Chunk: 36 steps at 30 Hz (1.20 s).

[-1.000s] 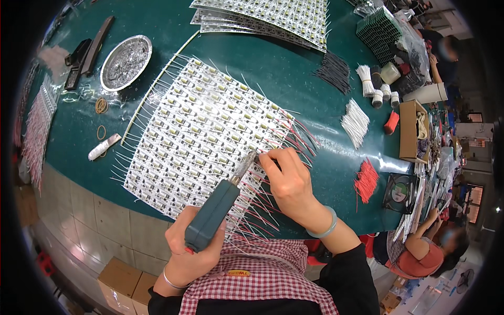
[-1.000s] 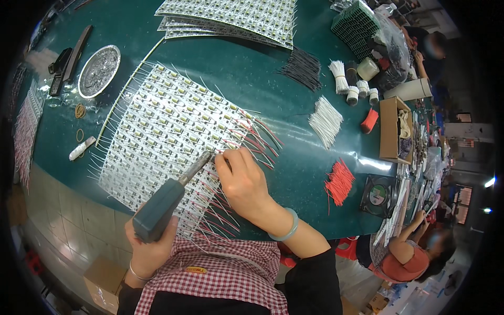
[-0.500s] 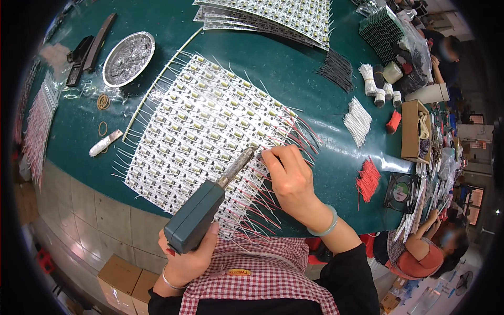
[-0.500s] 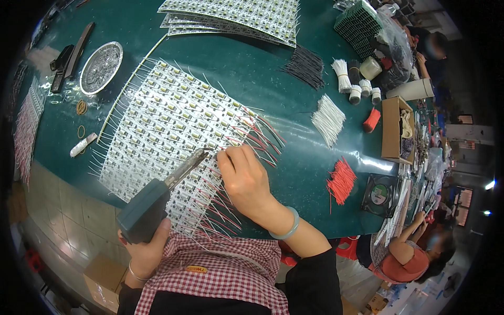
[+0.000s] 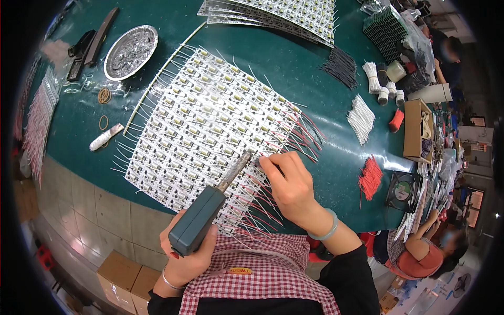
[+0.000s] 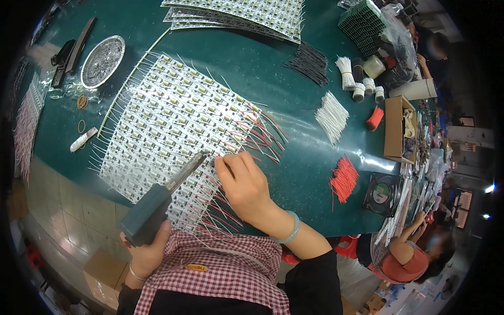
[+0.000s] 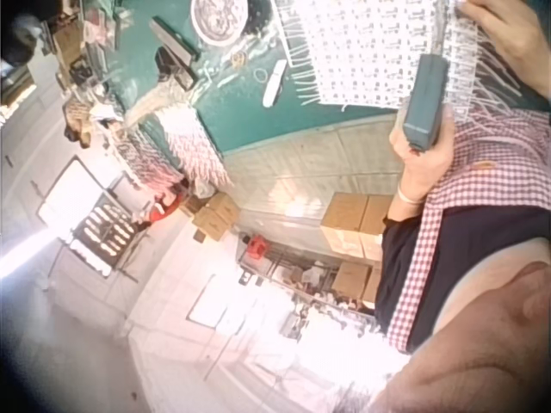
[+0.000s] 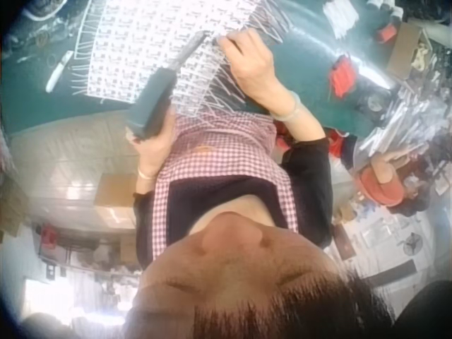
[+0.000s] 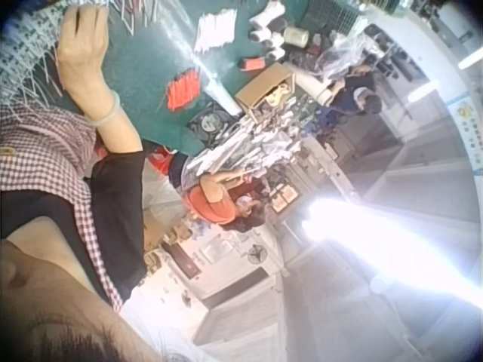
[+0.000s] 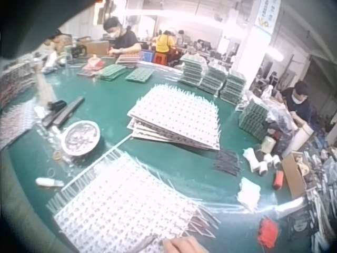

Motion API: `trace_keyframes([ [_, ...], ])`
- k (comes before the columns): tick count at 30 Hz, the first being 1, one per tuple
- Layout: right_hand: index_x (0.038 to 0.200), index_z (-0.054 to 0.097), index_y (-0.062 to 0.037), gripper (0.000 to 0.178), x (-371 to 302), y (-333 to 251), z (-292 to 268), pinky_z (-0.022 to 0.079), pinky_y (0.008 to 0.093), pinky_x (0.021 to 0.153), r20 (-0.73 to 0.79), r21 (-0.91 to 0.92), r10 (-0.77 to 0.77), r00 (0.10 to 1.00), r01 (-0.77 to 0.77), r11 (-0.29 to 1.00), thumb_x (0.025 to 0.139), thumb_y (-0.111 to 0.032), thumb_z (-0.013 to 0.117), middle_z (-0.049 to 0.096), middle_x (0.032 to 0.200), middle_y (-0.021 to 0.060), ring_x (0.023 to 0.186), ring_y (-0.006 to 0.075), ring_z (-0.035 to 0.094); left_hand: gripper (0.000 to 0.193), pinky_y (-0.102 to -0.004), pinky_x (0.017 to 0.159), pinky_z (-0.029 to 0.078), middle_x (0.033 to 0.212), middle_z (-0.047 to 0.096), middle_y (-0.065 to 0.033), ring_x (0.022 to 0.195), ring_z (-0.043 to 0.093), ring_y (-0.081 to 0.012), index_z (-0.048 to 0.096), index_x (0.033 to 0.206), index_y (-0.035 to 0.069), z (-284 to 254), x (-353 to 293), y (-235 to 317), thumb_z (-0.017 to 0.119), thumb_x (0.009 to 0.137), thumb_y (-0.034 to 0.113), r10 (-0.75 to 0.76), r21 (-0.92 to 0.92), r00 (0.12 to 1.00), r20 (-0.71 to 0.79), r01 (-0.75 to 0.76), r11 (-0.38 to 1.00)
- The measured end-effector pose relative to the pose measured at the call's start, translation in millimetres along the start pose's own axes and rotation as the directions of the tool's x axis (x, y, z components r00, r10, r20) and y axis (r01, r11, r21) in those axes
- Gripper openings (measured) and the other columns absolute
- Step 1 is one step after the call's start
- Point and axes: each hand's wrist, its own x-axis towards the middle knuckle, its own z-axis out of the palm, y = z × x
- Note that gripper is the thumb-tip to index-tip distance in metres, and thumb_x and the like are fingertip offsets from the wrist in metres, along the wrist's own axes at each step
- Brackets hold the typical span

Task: The person uses a soldering iron to attach red and white wires to a large LED panel on a green workbench. They repeatedly pick up wires, position them on the panel, and apply the soldering iron to secure the connections. The person occasionally adjusts the panel and organizes the wires during the process.

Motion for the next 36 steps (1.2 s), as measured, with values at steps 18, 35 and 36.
trace_keyframes([
  [18, 0.105, 0.064, 0.0078, 0.036, 2.5, -3.5, -0.3, 0.051, 0.0337, 0.069, 0.036, -0.032, 0.017, 0.999, -0.016, 0.999, 0.069, 0.001, 0.065, 0.058, 0.096, 0.0138, 0.083, 0.0279, 0.057, 0.018, -0.0275, 0.064, 0.051, 0.089, 0.068, -0.0116, 0.072, 0.065, -0.0167, 0.068, 0.093, -0.004, 4.2, -0.2, -2.2, 0.076, 0.077, -0.004, 0.078, 0.103, 0.996, 0.032, -0.081, 0.991],
  [35, 0.104, 0.064, 0.0078, 0.034, 4.5, -5.4, -0.9, 0.052, 0.0340, 0.070, 0.036, -0.058, 0.012, 0.999, -0.010, 0.998, 0.071, 0.000, 0.064, 0.058, 0.096, 0.0136, 0.084, 0.0282, 0.058, 0.020, -0.0293, 0.062, 0.052, 0.089, 0.068, -0.0155, 0.069, 0.067, -0.0227, 0.070, 0.096, -0.006, -4.8, -4.5, -0.9, 0.076, 0.077, -0.001, 0.098, 0.128, 0.994, 0.049, -0.104, 0.986],
  [36, 0.104, 0.065, 0.0077, 0.034, 4.5, -5.4, -0.9, 0.052, 0.0340, 0.070, 0.034, -0.058, 0.012, 0.999, -0.010, 0.998, 0.071, -0.001, 0.064, 0.058, 0.095, 0.0137, 0.084, 0.0282, 0.058, 0.021, -0.0297, 0.063, 0.052, 0.090, 0.068, -0.0161, 0.070, 0.067, -0.0234, 0.070, 0.096, -0.006, -5.1, -3.6, 0.4, 0.075, 0.077, -0.001, 0.101, 0.134, 0.994, 0.051, -0.107, 0.985],
])
